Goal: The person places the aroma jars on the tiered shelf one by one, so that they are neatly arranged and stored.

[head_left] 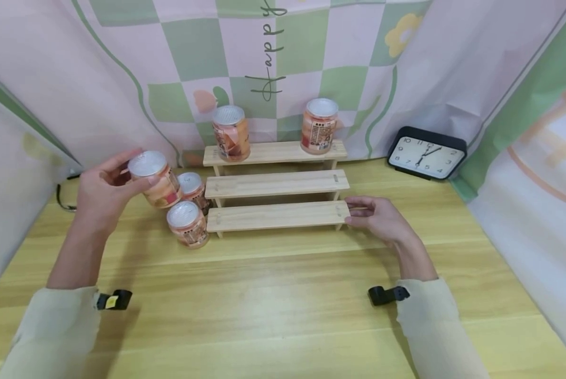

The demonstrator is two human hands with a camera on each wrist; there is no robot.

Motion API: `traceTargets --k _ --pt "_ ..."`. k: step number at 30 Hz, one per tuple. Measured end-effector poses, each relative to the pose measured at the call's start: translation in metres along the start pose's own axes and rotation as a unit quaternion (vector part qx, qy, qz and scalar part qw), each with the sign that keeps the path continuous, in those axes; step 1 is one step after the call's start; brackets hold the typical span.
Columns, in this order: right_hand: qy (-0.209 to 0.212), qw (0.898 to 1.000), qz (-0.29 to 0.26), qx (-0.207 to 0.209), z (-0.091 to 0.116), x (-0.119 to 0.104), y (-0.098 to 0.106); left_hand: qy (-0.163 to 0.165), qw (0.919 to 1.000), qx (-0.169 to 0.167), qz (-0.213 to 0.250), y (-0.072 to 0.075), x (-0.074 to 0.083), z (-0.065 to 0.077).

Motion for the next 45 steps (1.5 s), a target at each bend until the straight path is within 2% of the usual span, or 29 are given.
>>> traceTargets --k 3,10,15,21,29,38,42,45 --pt "0.004 1.0 0.002 -0.001 0.0 0.001 0.0 -0.009 0.9998 -0.014 0.01 -0.011 0.005 0.003" --pt "0.006 1.0 -0.003 0.0 -0.001 0.0 0.0 0.011 0.9981 -0.031 -0.052 -0.035 0.006 0.005" --pt "0.011 1.0 -0.003 -0.001 -0.001 0.001 0.0 -0.016 0.9964 -0.036 -0.075 -0.051 0.01 0.007" --pt "0.014 1.0 -0.006 0.0 -0.001 0.0 -0.001 -0.014 0.9963 -0.055 -0.066 -0.069 0.01 0.009" --pt "0.008 1.0 0.006 0.0 -0.001 0.001 0.0 -0.029 0.9923 -0.083 -0.087 -0.095 0.014 0.009" --pt "0.004 1.0 0.001 -0.001 0.002 0.003 0.001 -0.002 0.9909 -0.116 -0.069 -0.122 0.013 0.01" --pt "0.005 1.0 0.0 -0.002 0.001 0.002 0.001 -0.01 0.9898 -0.129 -0.059 -0.132 0.015 0.01" --pt "0.008 1.0 -0.001 -0.003 0.001 0.002 0.001 -0.038 0.9889 -0.135 -0.049 -0.139 0.018 0.01"
Point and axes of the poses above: each hand's wrist, its own z-axis away from the middle knuckle, its own y-axis out of the back of the hand, x = y × z, the point moved 9 cm from there along -z, towards the middle knuckle, and after that the axes turned 12 degrees about y, right-handed, at the moved point
